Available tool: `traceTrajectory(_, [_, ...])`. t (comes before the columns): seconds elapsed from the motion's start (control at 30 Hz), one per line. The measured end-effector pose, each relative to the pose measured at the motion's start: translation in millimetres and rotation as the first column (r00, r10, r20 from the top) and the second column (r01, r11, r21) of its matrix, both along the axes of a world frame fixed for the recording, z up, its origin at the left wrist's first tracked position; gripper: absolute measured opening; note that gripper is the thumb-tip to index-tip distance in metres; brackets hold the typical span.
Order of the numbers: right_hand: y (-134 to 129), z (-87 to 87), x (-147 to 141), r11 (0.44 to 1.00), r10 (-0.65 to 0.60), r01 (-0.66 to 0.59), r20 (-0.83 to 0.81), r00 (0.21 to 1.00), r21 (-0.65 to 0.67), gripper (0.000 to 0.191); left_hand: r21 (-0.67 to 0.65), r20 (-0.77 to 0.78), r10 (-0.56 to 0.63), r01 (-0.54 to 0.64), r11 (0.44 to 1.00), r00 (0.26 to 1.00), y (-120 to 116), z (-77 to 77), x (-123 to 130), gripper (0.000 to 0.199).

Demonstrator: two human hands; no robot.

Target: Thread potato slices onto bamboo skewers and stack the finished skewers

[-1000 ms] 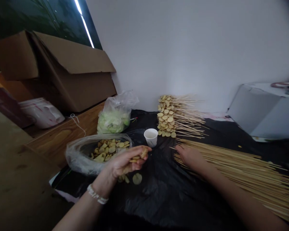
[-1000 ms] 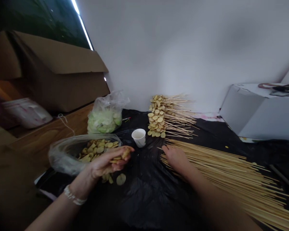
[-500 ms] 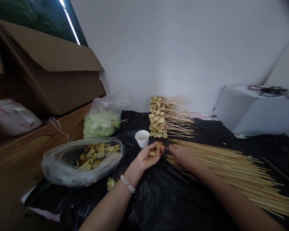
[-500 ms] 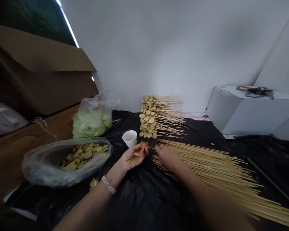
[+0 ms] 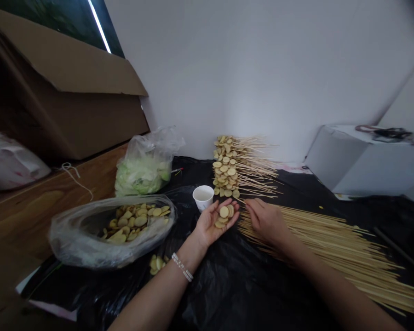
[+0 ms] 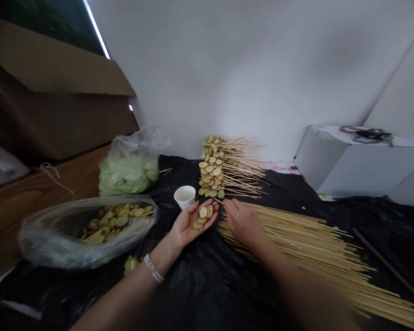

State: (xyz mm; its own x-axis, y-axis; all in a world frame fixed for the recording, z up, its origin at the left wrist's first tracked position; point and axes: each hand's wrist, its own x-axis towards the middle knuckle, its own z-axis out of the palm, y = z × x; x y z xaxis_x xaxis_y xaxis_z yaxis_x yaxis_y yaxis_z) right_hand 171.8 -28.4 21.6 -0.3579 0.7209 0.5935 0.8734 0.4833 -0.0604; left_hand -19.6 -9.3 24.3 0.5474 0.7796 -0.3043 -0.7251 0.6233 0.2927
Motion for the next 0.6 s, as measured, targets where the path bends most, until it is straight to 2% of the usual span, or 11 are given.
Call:
traceTrajectory(0.1, [-6.1, 0.5, -9.3, 0.997, 0.077, -0.078, -0.04, 0.996, -0.019, 0.029, 0.019, -0.017, -0.057, 0.057, 0.998, 0.998, -1.4, -1.4, 1.7, 0.045])
traceTrajectory(0.3, [-14.3, -1.8, -21.9, 0.992, 0.07, -0.066, 0.029, 0.997, -0.104, 0.032, 0.08, -0.068, -0.162, 0.167, 0.983, 0.984, -2.2, -5.3, 1.8, 0.054])
traceTrajectory(0.5, [-14.0, 2.0, -19.4, 0.976, 0.104, -0.101, 0.003, 0.995, -0.194, 0.031, 0.104, -0.072, -0.172, 0.179, 0.978, 0.982, -2.6, -3.4, 1.0, 0.057])
traceTrajectory(0.6, [-15.0, 2.3, -18.9, 0.978, 0.124, -0.126, -0.02, 0.992, -0.168, 0.031, 0.108, -0.072, -0.141, 0.148, 0.983, 0.987, -2.3, -1.7, 0.8, 0.056])
